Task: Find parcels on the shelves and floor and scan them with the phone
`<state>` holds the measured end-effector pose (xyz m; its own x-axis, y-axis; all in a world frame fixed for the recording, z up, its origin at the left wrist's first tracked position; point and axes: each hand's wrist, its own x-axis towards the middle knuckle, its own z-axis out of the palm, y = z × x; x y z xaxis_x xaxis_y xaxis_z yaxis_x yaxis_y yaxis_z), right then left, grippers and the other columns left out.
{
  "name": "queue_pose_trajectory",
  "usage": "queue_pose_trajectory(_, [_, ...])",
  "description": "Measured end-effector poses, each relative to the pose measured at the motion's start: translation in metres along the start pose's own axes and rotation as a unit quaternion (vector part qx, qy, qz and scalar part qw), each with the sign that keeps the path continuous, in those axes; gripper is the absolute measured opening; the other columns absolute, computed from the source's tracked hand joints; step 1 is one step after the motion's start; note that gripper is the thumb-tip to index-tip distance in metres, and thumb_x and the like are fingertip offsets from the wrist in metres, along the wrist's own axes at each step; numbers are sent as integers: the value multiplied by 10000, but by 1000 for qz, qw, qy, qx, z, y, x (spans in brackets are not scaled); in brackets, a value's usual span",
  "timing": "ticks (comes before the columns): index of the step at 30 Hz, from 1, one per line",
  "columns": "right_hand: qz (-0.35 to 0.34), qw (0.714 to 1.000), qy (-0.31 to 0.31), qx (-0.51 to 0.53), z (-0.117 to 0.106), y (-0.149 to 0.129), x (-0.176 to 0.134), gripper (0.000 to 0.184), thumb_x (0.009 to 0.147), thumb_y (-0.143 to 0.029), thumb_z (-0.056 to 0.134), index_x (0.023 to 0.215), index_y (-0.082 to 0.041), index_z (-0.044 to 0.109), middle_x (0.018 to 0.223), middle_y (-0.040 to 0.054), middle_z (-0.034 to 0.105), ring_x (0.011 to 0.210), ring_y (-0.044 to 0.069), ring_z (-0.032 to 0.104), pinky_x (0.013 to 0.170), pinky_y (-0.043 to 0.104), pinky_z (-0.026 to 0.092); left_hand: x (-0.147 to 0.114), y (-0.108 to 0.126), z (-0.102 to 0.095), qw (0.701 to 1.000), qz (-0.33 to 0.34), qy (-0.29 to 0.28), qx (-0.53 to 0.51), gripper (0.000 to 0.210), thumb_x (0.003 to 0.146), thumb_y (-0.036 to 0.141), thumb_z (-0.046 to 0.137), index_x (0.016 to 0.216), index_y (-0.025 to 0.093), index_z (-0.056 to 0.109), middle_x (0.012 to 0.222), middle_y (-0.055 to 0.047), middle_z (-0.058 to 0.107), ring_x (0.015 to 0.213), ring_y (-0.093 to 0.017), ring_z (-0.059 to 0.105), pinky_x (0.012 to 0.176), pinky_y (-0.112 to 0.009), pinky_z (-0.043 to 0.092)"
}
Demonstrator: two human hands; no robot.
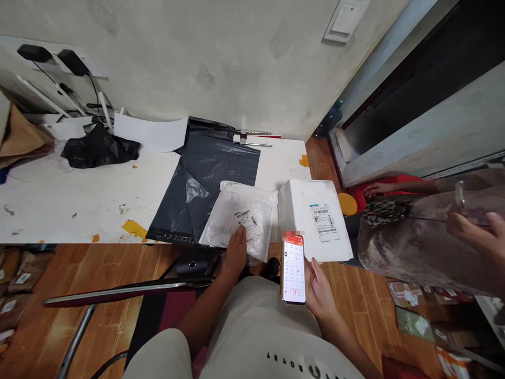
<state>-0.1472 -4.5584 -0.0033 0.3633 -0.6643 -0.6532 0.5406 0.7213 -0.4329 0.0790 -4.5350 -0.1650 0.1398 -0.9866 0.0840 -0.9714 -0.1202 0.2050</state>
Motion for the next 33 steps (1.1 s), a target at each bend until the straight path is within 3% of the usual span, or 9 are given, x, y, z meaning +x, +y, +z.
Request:
queue_pose_trajectory(6, [-5, 1000, 8, -13, 6, 4, 6, 347, 737, -476, 721, 992, -240, 712, 979, 22, 766, 1091, 286, 642, 1009, 436, 470, 3, -3, -2, 1000, 27, -5, -7, 657, 862, 47, 380, 1490, 16, 189, 1525, -194, 316, 1335, -279, 372, 1085, -412, 355])
queue_pose_trajectory(12, [10, 1000, -1, -25, 10, 5, 10, 379, 717, -494, 727, 998, -241, 703, 988, 35, 764, 1115, 294, 626, 1005, 447, 468, 5, -5, -5, 999, 46, -14, -18, 732, 843, 38, 374, 1520, 120, 106, 1555, -168, 254, 1343, -264, 373, 1061, -454, 367])
queue_pose_trajectory(23, [17, 999, -5, -40, 19, 3, 12, 390, 706, -510, 730, 994, -249, 696, 961, 40, 767, 1081, 306, 643, 957, 466, 488, 8, -4, -7, 999, 31, -20, -7, 631, 863, 50, 372, 1482, 103, 268, 1531, -161, 318, 1230, -272, 461, 1019, -446, 407])
queue_pose_trajectory(33, [23, 999, -16, -23, 19, 2, 13, 340, 737, -493, 709, 965, -241, 700, 967, 44, 765, 1063, 303, 650, 967, 459, 478, 11, -2, -11, 999, 43, -32, -2, 616, 855, 28, 367, 1465, 102, 312, 1517, -167, 343, 1290, -254, 430, 1042, -446, 395])
